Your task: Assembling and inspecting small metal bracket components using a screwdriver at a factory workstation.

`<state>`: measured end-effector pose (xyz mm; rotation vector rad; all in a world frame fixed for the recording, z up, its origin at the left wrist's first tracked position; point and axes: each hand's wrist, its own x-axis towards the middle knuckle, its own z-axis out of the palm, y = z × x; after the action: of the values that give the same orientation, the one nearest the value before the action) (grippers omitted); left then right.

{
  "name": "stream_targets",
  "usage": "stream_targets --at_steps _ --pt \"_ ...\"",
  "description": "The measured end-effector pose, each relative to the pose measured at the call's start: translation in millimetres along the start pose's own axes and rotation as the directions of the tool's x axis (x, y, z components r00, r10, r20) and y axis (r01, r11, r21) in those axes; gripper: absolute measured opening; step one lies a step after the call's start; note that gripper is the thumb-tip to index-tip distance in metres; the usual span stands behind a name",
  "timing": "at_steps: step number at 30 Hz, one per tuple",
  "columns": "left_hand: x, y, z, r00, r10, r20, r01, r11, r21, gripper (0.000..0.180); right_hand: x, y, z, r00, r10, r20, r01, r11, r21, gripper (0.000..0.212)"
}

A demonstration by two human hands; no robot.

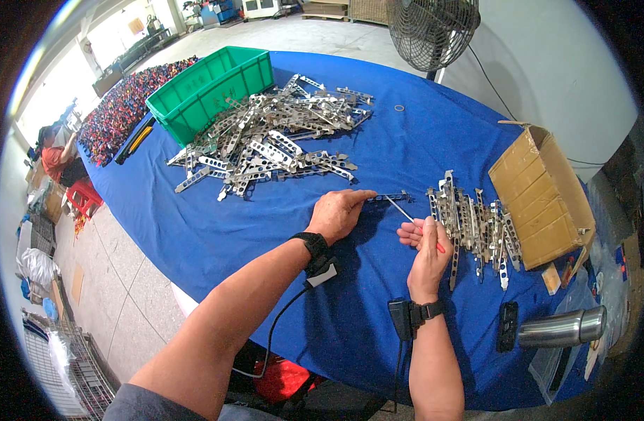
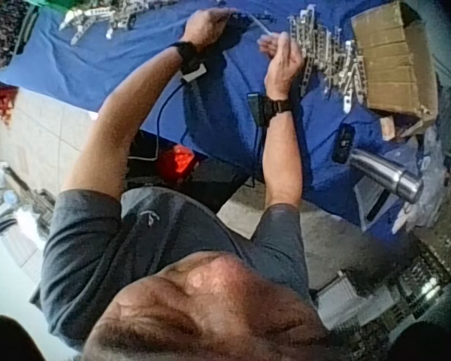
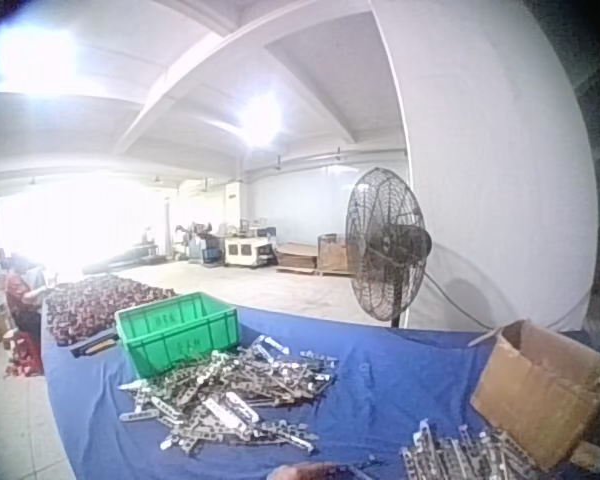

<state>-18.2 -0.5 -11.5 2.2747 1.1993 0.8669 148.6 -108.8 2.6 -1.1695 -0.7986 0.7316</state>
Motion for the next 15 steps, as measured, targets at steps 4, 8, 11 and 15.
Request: stream_targets --at_steps 4,8,11,15 --pt "0.2 -0.6 -0.2 1.000 -0.011 0.010 0.011 1.000 -0.002 0.029 0.1 0.3 -2.1 1.000 0.006 -0.003 -0.006 1.000 -0.017 0.040" --pt "0.3 -3.8 3.7 0.998 0.048 -0.027 -0.048 0.999 -0.009 0.026 0.2 1.1 -1.5 1.000 0.000 0.023 0.000 1.000 -0.009 0.039" --pt "-0.3 -5.2 2.9 0.998 0.044 -0.034 -0.044 0.999 -0.015 0.027 0.2 0.6 1.0 1.000 -0.011 -0.023 0.011 1.000 0.018 0.039" --pt "0.1 -2.2 -1.0 1.000 0.018 -0.008 -0.018 1.000 0.000 0.028 -0.4 -0.9 -0.7 1.000 0.020 0.018 -0.020 1.000 0.009 0.040"
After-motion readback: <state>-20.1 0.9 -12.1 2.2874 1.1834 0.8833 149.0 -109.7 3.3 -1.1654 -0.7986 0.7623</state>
